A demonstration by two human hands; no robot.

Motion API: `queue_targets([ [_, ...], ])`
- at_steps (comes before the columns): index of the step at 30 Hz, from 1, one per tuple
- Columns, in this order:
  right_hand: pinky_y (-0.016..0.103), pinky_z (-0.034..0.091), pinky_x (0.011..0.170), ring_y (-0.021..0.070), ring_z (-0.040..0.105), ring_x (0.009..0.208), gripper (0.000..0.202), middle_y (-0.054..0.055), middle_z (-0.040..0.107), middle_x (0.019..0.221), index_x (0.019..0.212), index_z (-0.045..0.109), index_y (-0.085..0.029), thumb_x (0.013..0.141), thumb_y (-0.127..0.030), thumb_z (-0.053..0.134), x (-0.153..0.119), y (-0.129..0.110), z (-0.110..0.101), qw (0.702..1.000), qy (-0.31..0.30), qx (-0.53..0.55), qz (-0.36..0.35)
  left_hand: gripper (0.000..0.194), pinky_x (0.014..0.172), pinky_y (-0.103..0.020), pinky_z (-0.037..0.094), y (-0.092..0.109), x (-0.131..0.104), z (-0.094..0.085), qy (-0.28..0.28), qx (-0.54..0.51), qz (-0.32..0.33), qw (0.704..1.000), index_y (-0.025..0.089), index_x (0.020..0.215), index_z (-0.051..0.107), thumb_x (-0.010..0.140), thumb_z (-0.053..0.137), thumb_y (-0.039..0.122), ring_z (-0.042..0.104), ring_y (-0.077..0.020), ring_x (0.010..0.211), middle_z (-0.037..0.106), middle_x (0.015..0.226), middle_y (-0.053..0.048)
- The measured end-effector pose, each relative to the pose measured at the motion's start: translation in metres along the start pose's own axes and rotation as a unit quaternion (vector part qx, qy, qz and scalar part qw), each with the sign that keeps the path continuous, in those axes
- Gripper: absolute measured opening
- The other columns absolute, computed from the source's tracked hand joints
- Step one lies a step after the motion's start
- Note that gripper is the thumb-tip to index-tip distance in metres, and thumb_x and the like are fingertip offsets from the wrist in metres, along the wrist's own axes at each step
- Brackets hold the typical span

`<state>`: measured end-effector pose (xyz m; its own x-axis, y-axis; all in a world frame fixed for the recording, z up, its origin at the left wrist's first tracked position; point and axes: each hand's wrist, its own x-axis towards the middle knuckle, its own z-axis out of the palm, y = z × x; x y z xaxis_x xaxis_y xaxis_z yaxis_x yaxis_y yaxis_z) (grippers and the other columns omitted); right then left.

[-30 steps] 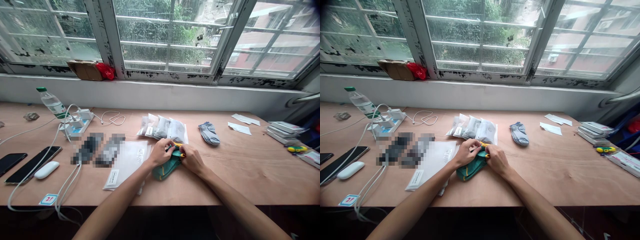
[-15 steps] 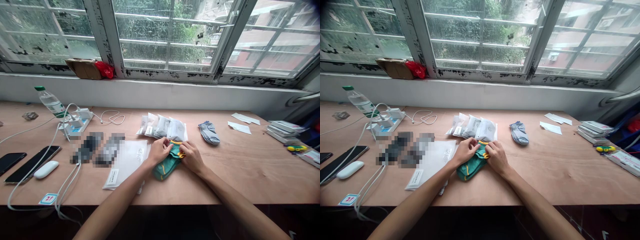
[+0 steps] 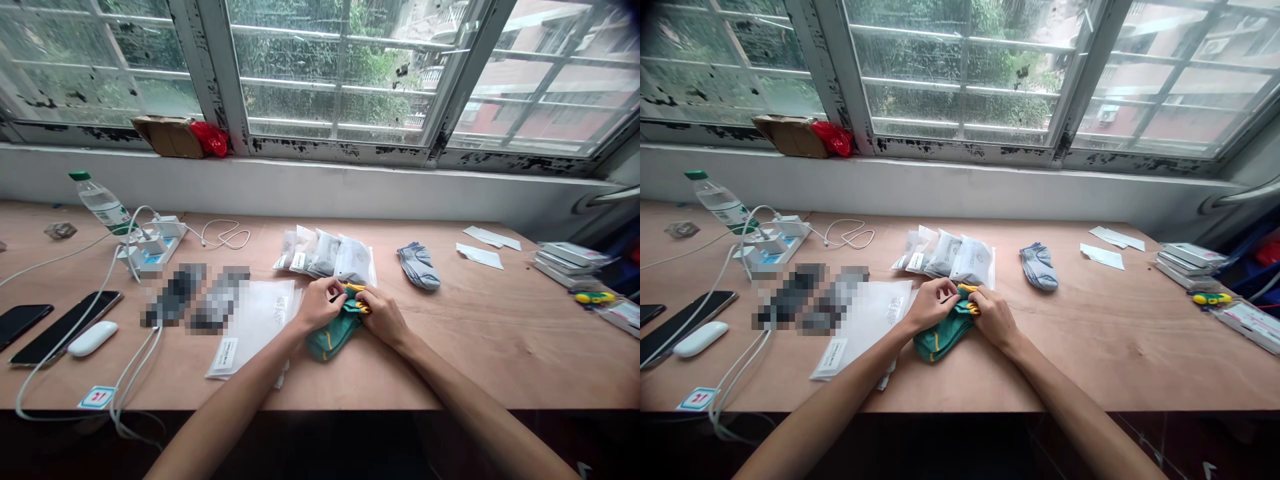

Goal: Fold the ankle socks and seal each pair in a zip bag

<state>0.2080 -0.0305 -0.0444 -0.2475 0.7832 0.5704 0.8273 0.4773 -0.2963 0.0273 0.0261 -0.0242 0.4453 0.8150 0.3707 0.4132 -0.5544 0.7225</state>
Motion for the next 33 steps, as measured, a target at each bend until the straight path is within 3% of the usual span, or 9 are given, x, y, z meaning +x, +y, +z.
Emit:
queue_targets([
  [5,0.025,0.040,0.054,0.0159,0.056,0.062,0.016,0.004,0.062,0.081,0.079,0.054,-0.021,0.078,-0.006,0.049,-0.002,0.000,-0.001,1.000,0.005,-0.004,0.026,0.008,0.066,-0.023,0.047,0.008,-0.001,-0.003,-0.033,-0.095,0.000,0.995,0.015,0.073,0.061,0.075,0.062,0.023,0.059,-0.0119,0.069,0.066,0.075,-0.001],
  [8,0.025,0.037,0.050,0.0153,0.054,0.055,0.018,0.001,0.062,0.070,0.089,0.057,-0.021,0.078,-0.007,0.052,-0.004,0.001,0.000,0.998,0.018,-0.003,0.055,0.007,0.065,-0.023,0.048,0.011,-0.001,-0.006,-0.070,-0.125,0.004,0.990,0.015,0.073,0.060,0.074,0.062,0.021,0.060,-0.0124,0.071,0.065,0.075,-0.001],
  [11,0.026,0.041,0.056,0.0174,0.060,0.066,0.029,0.004,0.067,0.085,0.106,0.060,-0.021,0.081,-0.008,0.053,-0.004,0.000,-0.001,0.999,0.004,-0.013,0.038,0.011,0.065,-0.023,0.048,0.012,0.000,-0.008,-0.116,-0.142,0.007,0.983,0.015,0.075,0.062,0.076,0.065,0.026,0.061,-0.0135,0.074,0.067,0.079,-0.002],
  [13,0.027,0.043,0.060,0.0185,0.059,0.072,0.023,0.006,0.065,0.088,0.099,0.063,-0.022,0.083,-0.009,0.052,-0.003,-0.002,-0.002,0.999,-0.011,-0.035,0.014,0.019,0.063,-0.023,0.047,0.011,0.001,-0.008,-0.129,-0.153,-0.003,0.980,0.015,0.077,0.062,0.080,0.063,0.033,0.061,-0.0133,0.072,0.068,0.078,-0.003],
  [16,0.031,0.047,0.068,0.0222,0.056,0.083,0.015,0.010,0.061,0.093,0.084,0.063,-0.020,0.082,-0.009,0.053,0.001,-0.004,-0.004,0.998,0.009,-0.065,-0.013,0.027,0.061,-0.023,0.046,0.003,0.002,-0.003,-0.072,-0.129,-0.033,0.988,0.015,0.079,0.062,0.086,0.055,0.040,0.060,-0.0125,0.067,0.067,0.075,-0.003],
  [19,0.038,0.047,0.080,0.0263,0.052,0.096,0.014,0.011,0.061,0.098,0.079,0.059,-0.020,0.081,-0.007,0.054,0.003,-0.006,-0.004,0.997,0.023,-0.064,-0.042,0.025,0.060,-0.024,0.045,-0.008,0.002,0.003,-0.008,-0.031,-0.068,0.997,0.016,0.081,0.063,0.082,0.060,0.040,0.059,-0.0132,0.064,0.067,0.075,-0.003],
  [24,0.034,0.042,0.067,0.0221,0.049,0.076,0.020,0.005,0.058,0.072,0.071,0.051,-0.022,0.083,-0.005,0.050,0.003,-0.007,-0.002,0.997,-0.012,-0.051,-0.052,0.020,0.061,-0.024,0.044,-0.017,0.001,0.006,-0.026,0.028,-0.076,0.996,0.017,0.079,0.067,0.079,0.062,0.036,0.059,-0.0140,0.065,0.067,0.074,-0.003],
  [33,0.029,0.040,0.062,0.0198,0.051,0.071,0.018,0.005,0.056,0.074,0.073,0.050,-0.021,0.078,-0.003,0.049,0.000,-0.003,0.001,0.999,-0.020,-0.029,0.003,0.005,0.069,-0.024,0.044,-0.004,0.002,-0.001,-0.011,0.008,-0.020,1.000,0.016,0.074,0.064,0.075,0.061,0.021,0.057,-0.0136,0.073,0.064,0.077,-0.001],
])
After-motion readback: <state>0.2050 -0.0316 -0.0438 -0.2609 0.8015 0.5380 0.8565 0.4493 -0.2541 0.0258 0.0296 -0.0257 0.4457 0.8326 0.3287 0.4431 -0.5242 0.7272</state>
